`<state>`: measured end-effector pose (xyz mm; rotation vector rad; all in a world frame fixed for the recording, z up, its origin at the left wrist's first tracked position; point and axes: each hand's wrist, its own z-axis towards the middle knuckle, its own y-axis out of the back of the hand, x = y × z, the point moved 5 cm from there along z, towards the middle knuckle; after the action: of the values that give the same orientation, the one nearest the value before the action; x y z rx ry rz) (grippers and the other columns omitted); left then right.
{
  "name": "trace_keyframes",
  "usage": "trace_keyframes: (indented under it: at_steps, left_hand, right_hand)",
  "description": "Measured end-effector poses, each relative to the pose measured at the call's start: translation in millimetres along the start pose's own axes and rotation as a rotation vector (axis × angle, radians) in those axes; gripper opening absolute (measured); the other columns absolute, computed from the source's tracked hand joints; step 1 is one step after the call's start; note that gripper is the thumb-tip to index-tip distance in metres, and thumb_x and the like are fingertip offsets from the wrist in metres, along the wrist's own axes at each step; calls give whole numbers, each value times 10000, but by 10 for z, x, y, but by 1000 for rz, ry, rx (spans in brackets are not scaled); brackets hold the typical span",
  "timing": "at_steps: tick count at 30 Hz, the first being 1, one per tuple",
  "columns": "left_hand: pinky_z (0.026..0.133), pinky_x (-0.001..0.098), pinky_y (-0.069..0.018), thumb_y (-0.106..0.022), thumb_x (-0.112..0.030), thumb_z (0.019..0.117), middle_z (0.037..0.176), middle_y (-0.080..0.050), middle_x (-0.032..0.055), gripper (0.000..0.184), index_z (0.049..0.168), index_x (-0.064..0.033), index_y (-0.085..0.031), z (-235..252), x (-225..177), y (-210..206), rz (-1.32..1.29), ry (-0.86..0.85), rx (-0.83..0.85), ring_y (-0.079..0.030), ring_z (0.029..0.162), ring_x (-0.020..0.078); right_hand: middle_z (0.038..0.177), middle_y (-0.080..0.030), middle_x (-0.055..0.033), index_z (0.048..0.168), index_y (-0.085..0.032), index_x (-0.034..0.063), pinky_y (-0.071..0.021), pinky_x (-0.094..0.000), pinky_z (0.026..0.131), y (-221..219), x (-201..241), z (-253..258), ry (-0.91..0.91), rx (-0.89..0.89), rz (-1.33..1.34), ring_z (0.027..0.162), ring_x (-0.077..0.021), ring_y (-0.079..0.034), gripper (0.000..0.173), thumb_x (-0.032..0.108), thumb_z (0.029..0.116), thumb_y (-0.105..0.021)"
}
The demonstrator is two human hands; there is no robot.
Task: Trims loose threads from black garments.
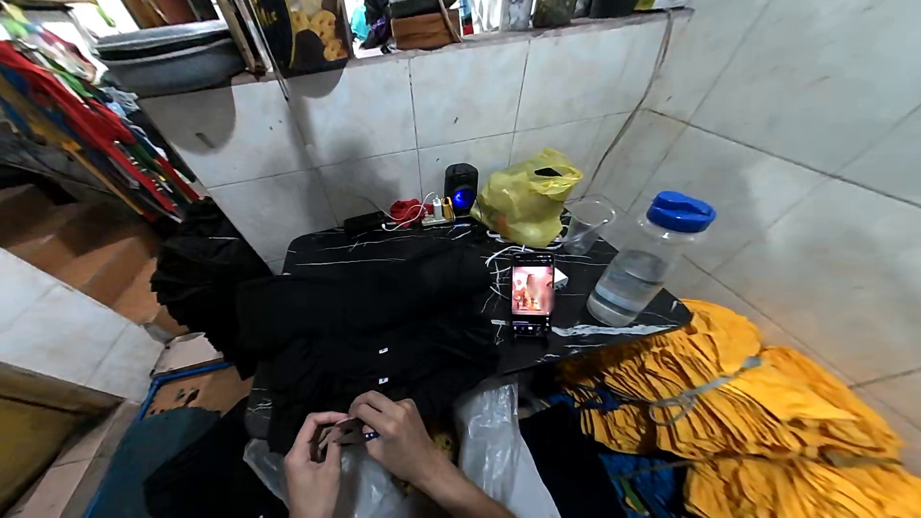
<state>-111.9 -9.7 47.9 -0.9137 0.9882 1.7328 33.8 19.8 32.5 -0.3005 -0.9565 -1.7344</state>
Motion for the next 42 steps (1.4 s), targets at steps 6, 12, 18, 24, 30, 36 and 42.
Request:
trace_keyframes:
  at_steps: [6, 12, 18, 24, 30, 36, 42]
  left_hand:
    - [877, 274, -607, -724, 4, 785, 1176, -729, 93, 451, 1235, 13, -695, 1, 114, -97, 173, -78, 61, -713, 986, 111]
    - [820, 194, -599, -722, -75, 820, 944, -768, 50, 107, 887, -45, -800, 1, 160, -72, 260, -163, -66, -725, 899, 52]
    - [662, 204, -599, -694, 7, 899, 878, -737, 20, 50, 946, -7, -705, 38, 130, 4, 79, 38, -98, -695, 738, 53]
    - [649, 206, -599, -712, 2, 889, 883, -739, 25, 56, 943, -14, -711, -10, 104, -41, 48, 79, -82, -693, 720, 65]
    - [650, 219, -609, -707, 14, 883, 873, -735, 40, 53, 932, -5, -704, -5, 104, -25, 25, 67, -97, -697, 710, 84]
    - [635, 250, -624, -697, 48, 886, 810, -743, 46, 80, 956, 18, -673, 17, 141, 29, -42, 149, -162, -717, 682, 109]
    - [727, 273, -633, -729, -26, 897, 922, -779, 92, 143, 1022, 33, -765, 56, 277, 65, -87, 254, -136, -747, 791, 140]
  right_hand:
    - [1125, -679, -90, 1079, -658, 70, -577, -375, 547, 40, -44, -21, -120, 106, -31, 712, -192, -690, 262, -32, 839, -642]
    - [1138, -666, -95, 1105, -684, 86, -591, -375, 632, 143, -101, -47, -183, 137, 49, 806, -190, -692, 220, 38, 896, -634]
    - [1076, -722, -75, 1228, -676, 112, -555, -449, 830, 218, -233, -45, -291, 405, 2, 922, -213, -694, 515, 563, 1021, -535]
    - [938, -704, -86, 1202, -662, 99, -539, -466, 755, 134, -189, -24, -347, 408, -11, 814, -243, -672, 480, 530, 1027, -543]
    - [931, -719, -100, 1166, -675, 93, -568, -471, 714, 57, -77, -28, -228, 368, -108, 803, -270, -711, 441, 451, 1092, -429]
    - [946, -695, -79, 1180, -670, 85, -553, -409, 708, 57, -133, -47, -410, 192, 38, 784, -205, -661, 500, 545, 1002, -584]
    - [1125, -710, -86, 1320, -637, 106, -596, -419, 793, -77, -63, -118, -291, 203, 129, 928, -216, -706, 446, 65, 879, -690]
